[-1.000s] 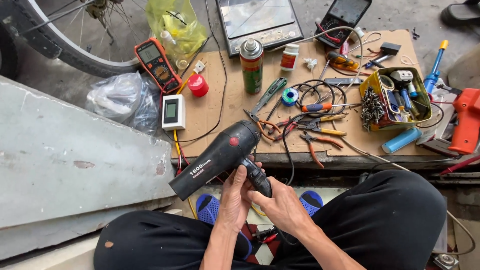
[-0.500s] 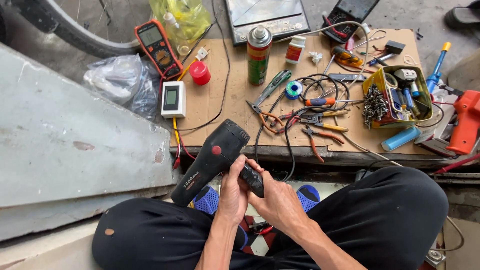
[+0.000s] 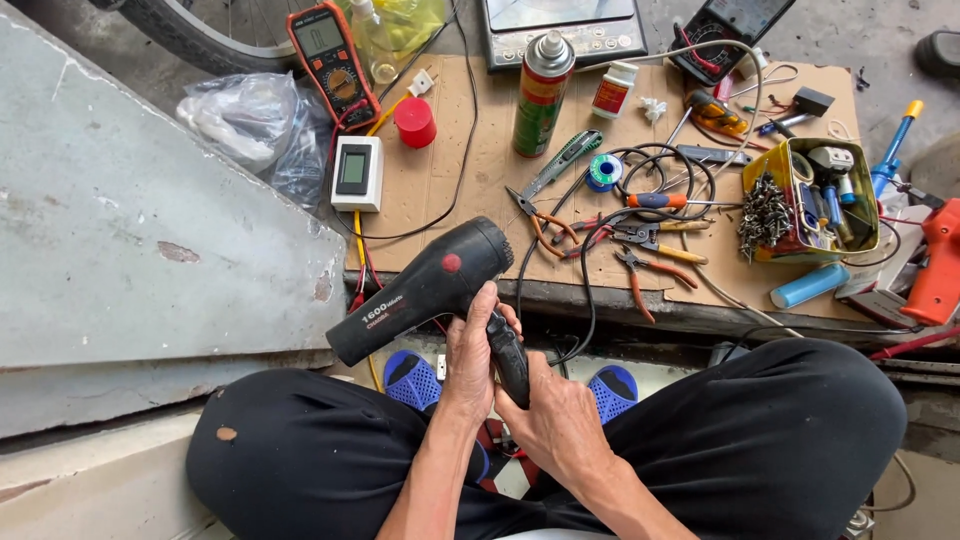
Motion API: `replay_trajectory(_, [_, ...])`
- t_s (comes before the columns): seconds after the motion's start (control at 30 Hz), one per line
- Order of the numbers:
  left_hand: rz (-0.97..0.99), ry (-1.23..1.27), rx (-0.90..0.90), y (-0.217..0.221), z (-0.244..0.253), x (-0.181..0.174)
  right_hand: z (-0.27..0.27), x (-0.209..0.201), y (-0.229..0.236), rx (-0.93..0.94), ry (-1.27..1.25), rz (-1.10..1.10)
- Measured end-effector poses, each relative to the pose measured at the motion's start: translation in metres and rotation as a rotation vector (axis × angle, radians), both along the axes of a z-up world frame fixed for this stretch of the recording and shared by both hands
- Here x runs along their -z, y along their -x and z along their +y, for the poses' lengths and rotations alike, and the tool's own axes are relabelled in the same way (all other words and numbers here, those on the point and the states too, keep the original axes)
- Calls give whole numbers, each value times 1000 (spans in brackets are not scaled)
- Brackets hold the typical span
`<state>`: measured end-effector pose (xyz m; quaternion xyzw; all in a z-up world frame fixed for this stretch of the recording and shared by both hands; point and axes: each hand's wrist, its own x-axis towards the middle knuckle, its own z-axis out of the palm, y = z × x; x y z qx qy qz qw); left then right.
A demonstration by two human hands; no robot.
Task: The person disassembles a black hair dryer, removes the fan and internal components, and then reassembles the device. They connect wires to the motor, place the fan back inside, and secure the casing before testing the hair dryer by turning it on.
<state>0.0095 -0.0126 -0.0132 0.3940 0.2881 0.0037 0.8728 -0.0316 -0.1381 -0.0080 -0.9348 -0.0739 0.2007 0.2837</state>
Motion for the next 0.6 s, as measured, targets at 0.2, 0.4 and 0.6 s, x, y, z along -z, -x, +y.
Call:
replay_trajectory(0.2, [-27,123,132,11,3,-15,1,-17,-2,86,-72,146])
replay_trajectory(0.4, [-50,21,343,36,-7,-16,1,-19,-8,166,-41,144])
replay_trajectory(0.6, [133,-98,413,20,-9,-26,-4,-16,-11,221,21,148])
